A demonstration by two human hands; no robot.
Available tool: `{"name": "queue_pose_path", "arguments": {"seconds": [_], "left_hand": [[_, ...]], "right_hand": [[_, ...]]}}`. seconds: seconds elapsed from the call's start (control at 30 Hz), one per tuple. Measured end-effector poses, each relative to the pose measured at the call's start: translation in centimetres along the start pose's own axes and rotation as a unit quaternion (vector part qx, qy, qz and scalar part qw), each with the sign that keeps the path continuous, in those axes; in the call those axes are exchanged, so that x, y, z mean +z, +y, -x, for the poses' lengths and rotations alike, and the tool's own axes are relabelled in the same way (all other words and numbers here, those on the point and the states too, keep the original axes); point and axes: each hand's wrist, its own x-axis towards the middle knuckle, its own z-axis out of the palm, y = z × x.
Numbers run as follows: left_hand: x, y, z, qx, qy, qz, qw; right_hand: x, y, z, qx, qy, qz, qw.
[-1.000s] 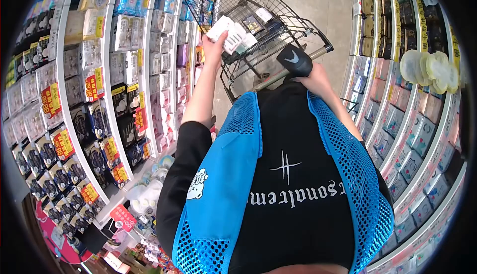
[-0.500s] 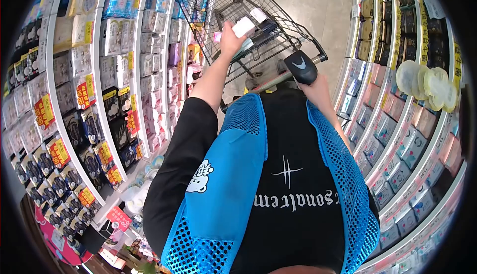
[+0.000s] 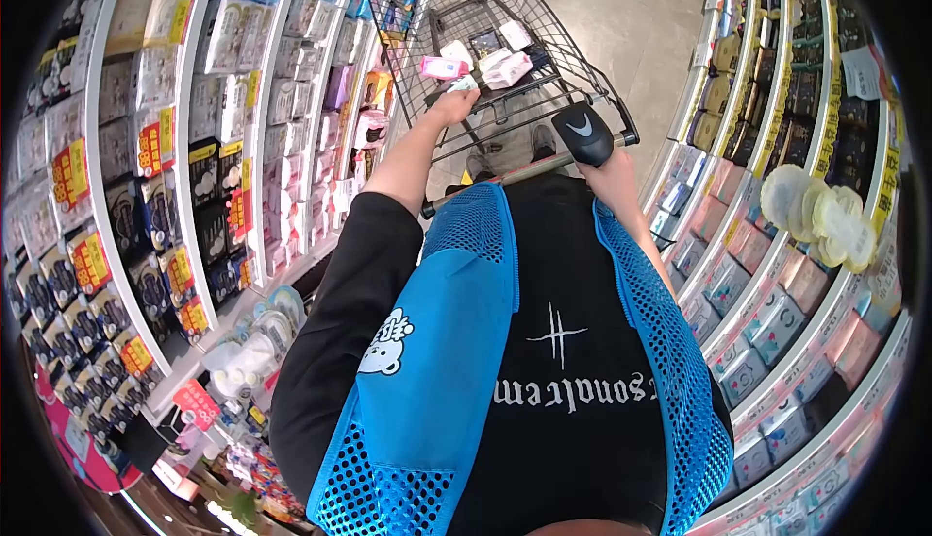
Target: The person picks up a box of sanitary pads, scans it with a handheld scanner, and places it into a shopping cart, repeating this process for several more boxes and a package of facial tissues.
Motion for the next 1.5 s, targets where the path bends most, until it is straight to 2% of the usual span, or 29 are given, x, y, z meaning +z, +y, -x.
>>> {"name": "queue_pose_path", "arguments": {"seconds": [0.07,0.17,0.2,0.27,0.33,0.37,0.4,0.43,0.5,0.53,0.6,0.7,0.8,0.93,1.03,1.07,1.1,1.17,1.2,1.33,1.43,1.5], "left_hand": [[-0.6,1.2,2.7,-0.005,0.018,0.028,0.999],[-0.4,0.3,6.2,0.088,0.099,0.062,0.989],[0.3,-0.5,7.4,0.111,0.182,0.073,0.974],[1.4,-0.8,10.8,0.053,0.279,0.073,0.956],[3.1,-2.8,13.7,-0.024,0.365,0.084,0.927],[4.2,-3.3,15.2,-0.094,0.372,0.104,0.918],[6.0,-4.4,16.4,-0.14,0.386,0.087,0.908],[7.8,-5.1,17.1,-0.181,0.397,0.072,0.897],[9.9,-4.4,19.1,-0.303,0.296,0.165,0.891],[10.0,-4.1,19.5,-0.311,0.236,0.303,0.869],[10.3,-3.7,20.1,-0.298,0.097,0.554,0.771],[11.3,-2.6,19.4,-0.264,0.237,0.424,0.833],[12.1,-2.5,18.5,-0.251,0.29,0.387,0.839],[10.0,-0.1,19.1,-0.286,0.272,0.362,0.844],[7.6,2.3,19.9,-0.322,0.263,0.432,0.8],[8.6,0.8,18.9,-0.309,0.272,0.378,0.829],[8.4,0.7,18.6,-0.312,0.276,0.364,0.833],[7.9,0.6,18.2,-0.317,0.28,0.333,0.843],[7.6,0.3,17.9,-0.296,0.304,0.267,0.865],[6.1,0.1,16.6,-0.305,0.342,0.24,0.856],[4.1,0.7,15.3,-0.365,0.349,0.236,0.83],[2.7,0.7,14.8,-0.384,0.336,0.192,0.838]], "right_hand": [[0.6,0.3,-0.7,-0.012,-0.01,-0.022,1.0],[1.6,0.8,-1.6,-0.024,-0.018,-0.011,0.999],[1.6,1.2,-1.8,-0.04,-0.008,0.031,0.999],[1.9,2.3,-2.5,-0.091,0.003,0.1,0.991],[2.6,4.5,-3.5,-0.043,-0.028,0.103,0.993],[2.0,2.6,-3.1,0.002,-0.048,0.078,0.996],[2.4,3.8,-3.5,-0.034,-0.037,0.084,0.995],[2.5,4.0,-3.8,-0.028,-0.048,0.096,0.994],[2.1,4.1,-4.6,-0.009,-0.061,0.124,0.99],[2.0,4.1,-5.0,-0.011,-0.071,0.118,0.99],[1.4,3.3,-5.2,0.008,-0.095,0.08,0.992],[0.2,1.8,-5.6,0.048,-0.128,0.096,0.986],[-0.9,1.3,-6.3,0.072,-0.162,0.037,0.983],[-2.2,2.5,-7.6,0.122,-0.233,-0.098,0.96],[-2.9,3.8,-8.3,0.137,-0.269,-0.176,0.937],[-3.0,4.4,-8.4,0.112,-0.275,-0.166,0.94],[-3.0,4.4,-8.3,0.088,-0.281,-0.156,0.943],[-3.1,4.4,-8.1,0.089,-0.269,-0.166,0.945],[-3.2,4.4,-8.1,0.087,-0.266,-0.173,0.944],[-2.8,4.1,-8.3,0.072,-0.263,-0.198,0.942],[-2.7,3.7,-8.9,0.064,-0.278,-0.206,0.936],[-2.5,3.2,-9.1,0.063,-0.278,-0.211,0.935]]}}
